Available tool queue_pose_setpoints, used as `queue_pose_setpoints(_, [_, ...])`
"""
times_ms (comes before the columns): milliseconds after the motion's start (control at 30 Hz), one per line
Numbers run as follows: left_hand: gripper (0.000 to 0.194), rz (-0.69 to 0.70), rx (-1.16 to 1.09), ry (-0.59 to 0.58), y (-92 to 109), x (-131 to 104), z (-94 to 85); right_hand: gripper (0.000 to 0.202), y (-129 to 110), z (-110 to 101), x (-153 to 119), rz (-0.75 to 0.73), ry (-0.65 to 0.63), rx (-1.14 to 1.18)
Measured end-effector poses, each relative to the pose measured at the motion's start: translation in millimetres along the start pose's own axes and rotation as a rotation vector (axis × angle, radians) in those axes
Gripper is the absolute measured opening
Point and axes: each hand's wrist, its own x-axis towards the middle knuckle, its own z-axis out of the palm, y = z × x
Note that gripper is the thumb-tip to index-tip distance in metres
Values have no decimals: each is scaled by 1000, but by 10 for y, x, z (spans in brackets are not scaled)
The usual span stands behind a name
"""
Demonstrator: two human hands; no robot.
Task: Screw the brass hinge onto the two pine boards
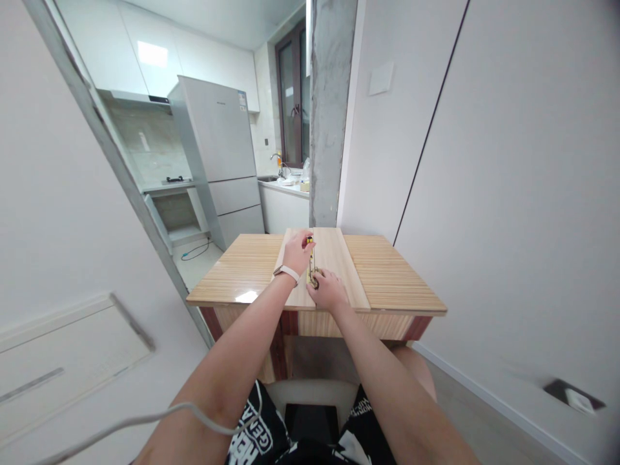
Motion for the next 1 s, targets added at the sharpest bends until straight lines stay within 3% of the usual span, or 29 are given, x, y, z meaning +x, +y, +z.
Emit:
queue_pose_setpoints(333, [14,97,-50,26,-36,-42,65,37,9,14,6,-1,14,1])
queue_pose_setpoints(700, [13,78,31,91,-61,-22,103,40,7,11,6,-5,7,4])
queue_pose_setpoints(867, [26,62,1,85,-106,-33,105,39,13,8,5,-4,23,1])
queue_pose_setpoints(1000, [16,63,-15,69,-100,-37,75,38,9,6,0,-4,25,3])
